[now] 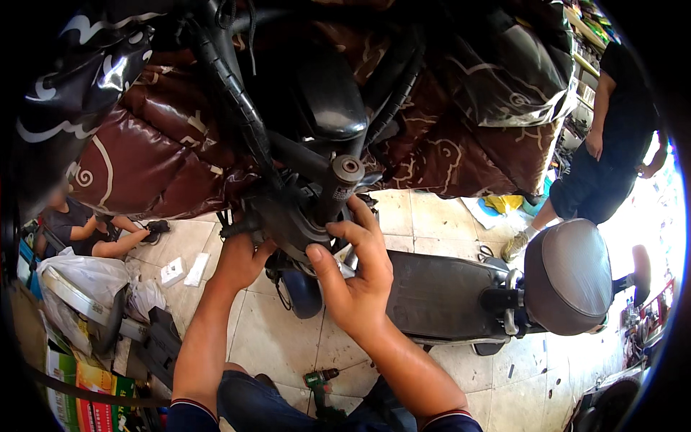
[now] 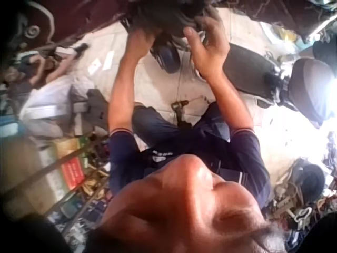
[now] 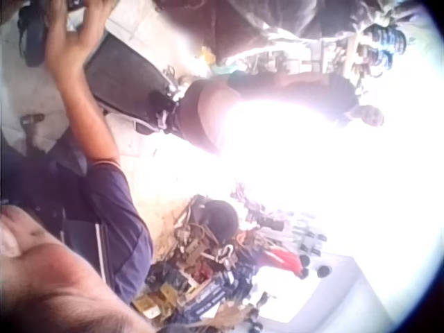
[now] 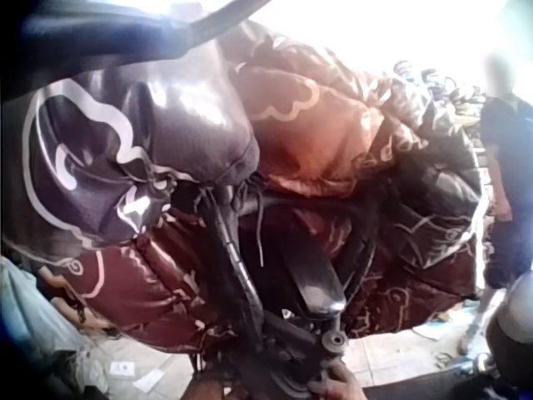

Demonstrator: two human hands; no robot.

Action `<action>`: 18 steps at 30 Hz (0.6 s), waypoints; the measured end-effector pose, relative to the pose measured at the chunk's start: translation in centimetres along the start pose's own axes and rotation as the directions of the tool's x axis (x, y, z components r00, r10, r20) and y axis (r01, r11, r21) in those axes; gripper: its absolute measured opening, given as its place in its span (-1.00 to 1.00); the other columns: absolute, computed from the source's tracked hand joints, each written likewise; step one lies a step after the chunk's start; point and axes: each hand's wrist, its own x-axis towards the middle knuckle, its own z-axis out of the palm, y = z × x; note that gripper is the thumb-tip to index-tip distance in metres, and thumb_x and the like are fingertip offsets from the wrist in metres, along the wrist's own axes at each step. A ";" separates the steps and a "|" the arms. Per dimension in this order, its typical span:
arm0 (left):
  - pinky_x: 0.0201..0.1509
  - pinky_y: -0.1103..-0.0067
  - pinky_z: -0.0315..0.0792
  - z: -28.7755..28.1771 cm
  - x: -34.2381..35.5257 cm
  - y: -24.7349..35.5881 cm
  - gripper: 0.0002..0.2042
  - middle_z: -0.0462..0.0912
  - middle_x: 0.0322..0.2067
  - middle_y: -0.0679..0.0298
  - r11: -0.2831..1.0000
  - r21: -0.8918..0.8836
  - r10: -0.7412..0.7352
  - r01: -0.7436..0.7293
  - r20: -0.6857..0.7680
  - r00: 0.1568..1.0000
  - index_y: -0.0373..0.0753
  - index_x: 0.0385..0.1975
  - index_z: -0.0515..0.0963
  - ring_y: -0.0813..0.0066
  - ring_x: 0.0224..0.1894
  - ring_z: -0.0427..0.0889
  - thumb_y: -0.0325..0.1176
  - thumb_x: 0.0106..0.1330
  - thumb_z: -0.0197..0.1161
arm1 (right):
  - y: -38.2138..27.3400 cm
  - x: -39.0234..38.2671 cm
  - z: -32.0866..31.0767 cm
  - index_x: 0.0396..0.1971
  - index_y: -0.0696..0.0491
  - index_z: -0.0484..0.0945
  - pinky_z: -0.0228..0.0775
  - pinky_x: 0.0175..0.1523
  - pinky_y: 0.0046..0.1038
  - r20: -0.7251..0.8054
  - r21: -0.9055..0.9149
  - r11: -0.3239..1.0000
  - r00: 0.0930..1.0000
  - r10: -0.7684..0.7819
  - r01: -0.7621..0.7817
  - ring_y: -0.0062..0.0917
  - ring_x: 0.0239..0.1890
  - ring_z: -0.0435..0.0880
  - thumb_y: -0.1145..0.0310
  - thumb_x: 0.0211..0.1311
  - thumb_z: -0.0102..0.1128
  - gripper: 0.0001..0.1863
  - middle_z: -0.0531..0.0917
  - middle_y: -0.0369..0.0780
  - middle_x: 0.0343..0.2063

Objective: The person installs a brown patterned cover onto the handlebars of a scooter, then attaches a black plastic housing to the front fork area. They connect wires and secure the housing by hand, ensuring the components are fitted correctly.

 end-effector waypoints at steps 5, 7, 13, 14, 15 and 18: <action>0.43 0.16 0.42 -0.5 0.1 0.8 -0.27 0.39 0.41 -0.15 0.996 -0.031 -0.081 0.083 0.056 0.995 -0.32 0.45 0.30 -0.25 0.40 0.45 -0.01 0.45 0.39 | -1.1 0.7 -0.5 -0.12 0.24 0.65 0.45 0.33 -0.26 0.018 0.003 0.997 0.997 0.073 -0.073 -0.11 0.26 0.67 0.45 0.24 0.55 -0.70 0.59 0.20 0.27; 0.41 0.15 0.44 -0.8 0.1 0.8 -0.25 0.41 0.39 -0.17 0.996 0.006 -0.090 0.090 0.079 0.993 -0.32 0.47 0.27 -0.27 0.37 0.48 0.03 0.46 0.37 | -1.2 1.0 -0.9 -0.15 0.24 0.64 0.45 0.32 -0.27 0.048 -0.018 0.999 0.998 0.043 -0.042 -0.10 0.26 0.67 0.46 0.23 0.56 -0.71 0.59 0.20 0.26; 0.38 0.13 0.47 -0.7 -0.4 0.4 -0.19 0.50 0.34 -0.18 0.994 0.006 -0.111 0.111 0.072 0.991 -0.29 0.51 0.18 -0.29 0.35 0.51 0.10 0.47 0.33 | -2.1 1.2 -1.3 -0.10 0.22 0.55 0.45 0.33 -0.26 0.103 0.059 0.985 0.983 0.154 -0.160 -0.18 0.26 0.65 0.51 0.23 0.53 -0.66 0.54 0.15 0.32; 0.38 0.14 0.46 -0.7 -0.4 0.5 -0.18 0.51 0.33 -0.18 0.993 -0.006 -0.116 0.116 0.069 0.991 -0.29 0.52 0.17 -0.28 0.35 0.51 0.11 0.47 0.33 | -2.2 1.1 -1.2 -0.03 0.21 0.52 0.44 0.33 -0.25 0.107 0.081 0.977 0.976 0.188 -0.197 -0.22 0.26 0.64 0.53 0.24 0.51 -0.62 0.51 0.12 0.34; 0.38 0.14 0.47 -0.7 -0.5 0.6 -0.18 0.50 0.34 -0.17 0.992 -0.016 -0.124 0.125 0.058 0.991 -0.29 0.52 0.17 -0.28 0.35 0.51 0.11 0.47 0.33 | -2.2 1.0 -1.2 0.04 0.20 0.48 0.44 0.34 -0.24 0.111 0.103 0.967 0.968 0.223 -0.234 -0.26 0.26 0.63 0.54 0.25 0.49 -0.57 0.49 0.09 0.37; 0.38 0.15 0.47 -0.5 -0.3 0.9 -0.20 0.48 0.36 -0.15 0.992 -0.033 -0.117 0.118 0.027 0.993 -0.27 0.52 0.18 -0.27 0.36 0.50 0.09 0.48 0.32 | -2.3 0.9 -1.5 0.25 0.20 0.36 0.39 0.39 -0.19 0.117 0.062 0.955 0.952 0.283 -0.291 -0.36 0.31 0.56 0.52 0.27 0.47 -0.39 0.45 0.02 0.39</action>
